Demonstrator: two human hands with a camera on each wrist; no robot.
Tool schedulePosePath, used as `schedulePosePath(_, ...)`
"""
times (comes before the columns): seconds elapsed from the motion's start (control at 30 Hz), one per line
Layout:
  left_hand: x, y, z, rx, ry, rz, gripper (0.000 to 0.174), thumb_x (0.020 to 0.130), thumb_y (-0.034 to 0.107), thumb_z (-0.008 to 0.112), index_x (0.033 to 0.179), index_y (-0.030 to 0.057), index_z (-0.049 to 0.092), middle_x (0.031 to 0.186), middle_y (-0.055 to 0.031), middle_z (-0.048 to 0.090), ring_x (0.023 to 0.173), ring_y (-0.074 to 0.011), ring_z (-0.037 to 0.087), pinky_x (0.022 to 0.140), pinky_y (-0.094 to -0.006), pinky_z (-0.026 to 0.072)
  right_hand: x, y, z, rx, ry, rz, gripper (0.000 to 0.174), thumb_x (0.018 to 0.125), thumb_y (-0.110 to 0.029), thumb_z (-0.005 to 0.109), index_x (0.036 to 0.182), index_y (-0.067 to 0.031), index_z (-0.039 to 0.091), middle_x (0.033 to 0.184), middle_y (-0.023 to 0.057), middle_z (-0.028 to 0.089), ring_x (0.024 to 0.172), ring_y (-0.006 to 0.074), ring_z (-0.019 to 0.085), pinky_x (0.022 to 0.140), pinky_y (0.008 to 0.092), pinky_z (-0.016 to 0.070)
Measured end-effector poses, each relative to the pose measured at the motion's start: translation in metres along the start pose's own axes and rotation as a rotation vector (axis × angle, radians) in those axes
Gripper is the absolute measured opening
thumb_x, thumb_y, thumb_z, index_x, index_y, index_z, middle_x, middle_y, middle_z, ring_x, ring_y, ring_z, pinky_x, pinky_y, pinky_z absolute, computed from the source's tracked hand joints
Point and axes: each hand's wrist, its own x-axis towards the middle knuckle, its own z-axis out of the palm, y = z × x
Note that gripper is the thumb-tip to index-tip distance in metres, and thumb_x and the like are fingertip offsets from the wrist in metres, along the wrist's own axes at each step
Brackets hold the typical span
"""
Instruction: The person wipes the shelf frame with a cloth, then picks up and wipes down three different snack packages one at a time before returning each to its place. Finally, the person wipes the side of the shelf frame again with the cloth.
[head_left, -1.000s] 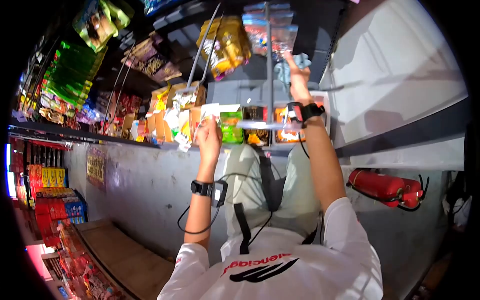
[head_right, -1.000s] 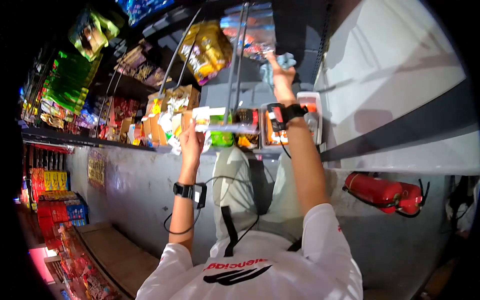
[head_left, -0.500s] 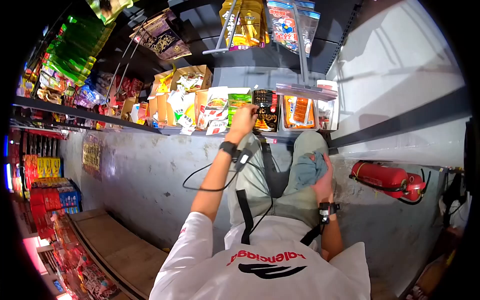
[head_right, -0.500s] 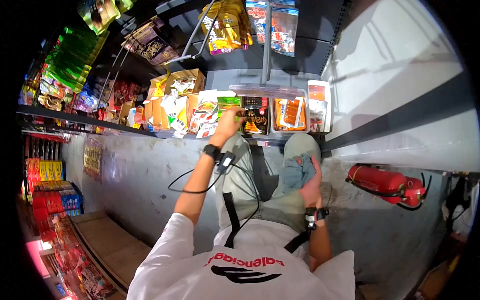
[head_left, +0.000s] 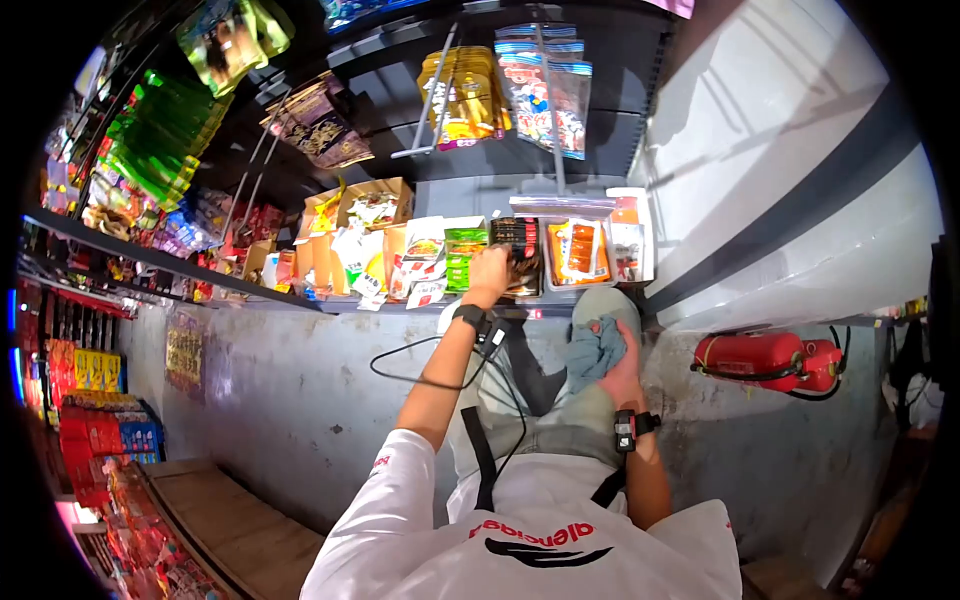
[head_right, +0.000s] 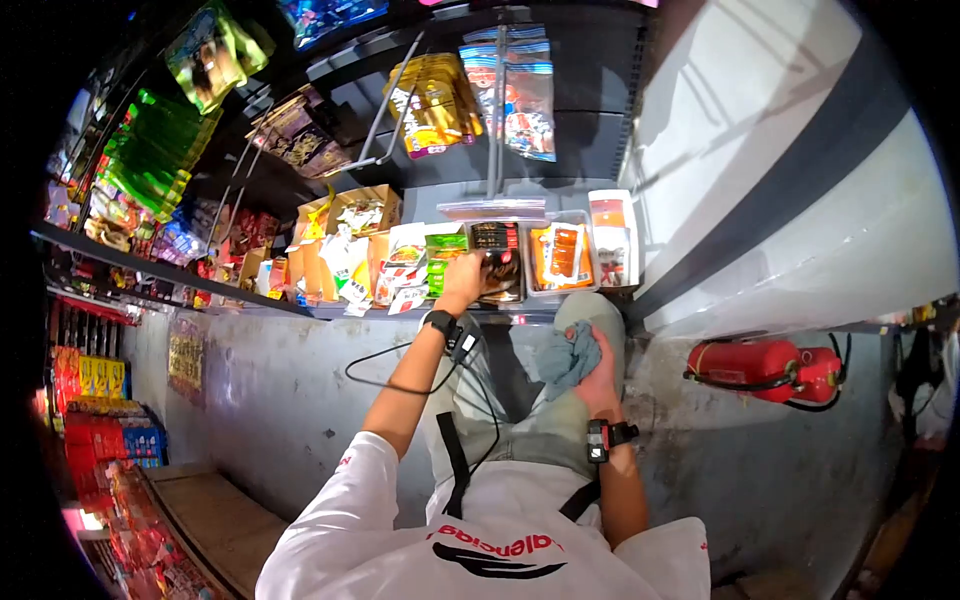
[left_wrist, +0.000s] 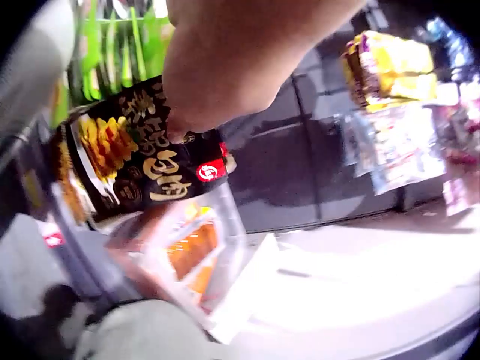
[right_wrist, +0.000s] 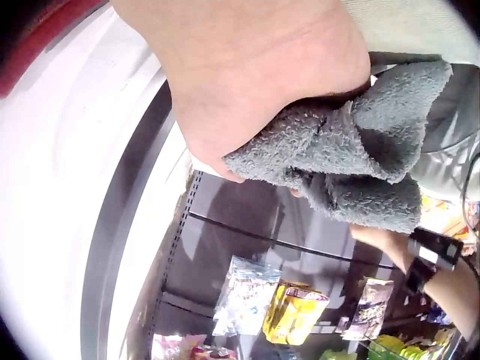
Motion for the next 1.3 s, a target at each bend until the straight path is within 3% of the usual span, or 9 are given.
schedulePosePath(0.17, -0.071, 0.02, -0.108, -0.619, 0.295, 0.023, 0.018, 0.091, 0.014, 0.066, 0.098, 0.0, 0.056, 0.07, -0.012, 0.059, 0.058, -0.0205, 0.056, 0.057, -0.0325, 0.0446, -0.02, 0.007, 0.03, -0.242, 0.073, -0.113, 0.039, 0.099, -0.04, 0.047, 0.111, -0.0056, 0.061, 0.095, 0.006, 0.063, 0.085, 0.0193, 0.062, 0.076, 0.0341, 0.0511)
schedulePosePath(0.27, -0.112, 0.043, -0.123, -1.054, 0.308, -0.003, 0.021, 0.093, 0.011, 0.062, 0.109, -0.002, 0.057, 0.085, -0.0091, 0.065, 0.077, -0.0113, 0.058, 0.068, -0.0284, 0.0469, -0.024, 0.029, 0.073, -0.793, 0.105, -0.625, 0.041, 0.097, -0.033, 0.052, 0.125, -0.0032, 0.056, 0.105, 0.007, 0.063, 0.084, 0.0198, 0.063, 0.076, 0.0357, 0.0515)
schedulePosePath(0.4, -0.164, 0.087, -0.118, -1.501, 0.035, -0.19, 0.041, 0.1, 0.018, 0.054, 0.134, -0.0042, 0.047, 0.115, -0.0058, 0.058, 0.107, -0.0112, 0.052, 0.093, -0.0264, 0.0426, -0.053, 0.033, 0.153, -1.624, -0.237, -1.098, 0.045, 0.094, -0.023, 0.054, 0.129, 0.0054, 0.051, 0.132, 0.0254, 0.047, 0.111, 0.0416, 0.051, 0.101, 0.0473, 0.0375)
schedulePosePath(0.63, -0.201, 0.117, -0.087, -1.78, 0.228, -0.263, 0.041, 0.105, 0.026, 0.043, 0.141, 0.0063, 0.041, 0.13, -0.0061, 0.052, 0.116, -0.0138, 0.051, 0.097, -0.0291, 0.0428, -0.059, 0.067, 0.11, -1.795, -0.517, -1.015, 0.047, 0.091, -0.025, 0.054, 0.116, 0.015, 0.052, 0.137, 0.0352, 0.042, 0.133, 0.0495, 0.035, 0.114, 0.0556, 0.0224)
schedulePosePath(0.77, -0.219, 0.13, -0.088, -1.733, -0.035, -0.549, 0.038, 0.106, 0.03, 0.042, 0.131, 0.0028, 0.049, 0.12, -0.0063, 0.058, 0.107, -0.0136, 0.054, 0.092, -0.0292, 0.0444, -0.046, 0.049, 0.116, -1.641, -0.193, -0.971, 0.046, 0.09, -0.023, 0.054, 0.12, 0.0122, 0.051, 0.139, 0.0312, 0.043, 0.13, 0.0477, 0.038, 0.111, 0.0558, 0.0246)
schedulePosePath(1.03, -0.224, 0.115, -0.08, -1.669, -0.134, -0.359, 0.035, 0.106, 0.034, 0.043, 0.111, 0.003, 0.057, 0.095, 0.0014, 0.058, 0.083, -0.007, 0.051, 0.073, -0.0247, 0.0434, -0.059, 0.032, 0.128, -1.834, -0.224, -1.103, 0.049, 0.09, -0.019, 0.055, 0.134, 0.0018, 0.051, 0.129, 0.0182, 0.054, 0.111, 0.0378, 0.051, 0.098, 0.0479, 0.0372)
schedulePosePath(1.07, -0.225, 0.115, -0.081, -1.447, -0.011, -0.233, 0.034, 0.105, 0.03, 0.045, 0.093, 0.0011, 0.058, 0.075, 0.0045, 0.05, 0.068, -0.0043, 0.039, 0.059, -0.0242, 0.0348, -0.058, 0.02, 0.136, -1.84, -0.226, -1.083, 0.049, 0.09, -0.019, 0.055, 0.134, 0.0018, 0.051, 0.129, 0.0182, 0.054, 0.111, 0.0378, 0.051, 0.098, 0.0479, 0.0372)
schedulePosePath(1.23, -0.212, 0.077, -0.123, -1.241, 0.196, -0.176, 0.021, 0.098, 0.015, 0.059, 0.092, -0.0048, 0.06, 0.077, 0.0035, 0.055, 0.072, -0.0029, 0.046, 0.063, -0.0215, 0.0395, -0.039, -0.018, 0.089, -1.105, -0.19, 0.079, 0.04, 0.102, -0.027, 0.049, 0.13, 0.0004, 0.055, 0.126, 0.0135, 0.059, 0.114, 0.0189, 0.056, 0.096, 0.0302, 0.0432)
schedulePosePath(1.3, -0.202, 0.07, -0.127, -1.369, 0.351, -0.226, 0.017, 0.096, 0.012, 0.062, 0.092, -0.0038, 0.063, 0.081, 0.0033, 0.058, 0.074, -0.003, 0.049, 0.065, -0.0205, 0.0417, -0.045, -0.008, 0.082, -0.867, -0.351, 0.017, 0.043, 0.102, -0.027, 0.045, 0.132, 0.0029, 0.052, 0.124, 0.0126, 0.06, 0.114, 0.0184, 0.057, 0.098, 0.0307, 0.0438)
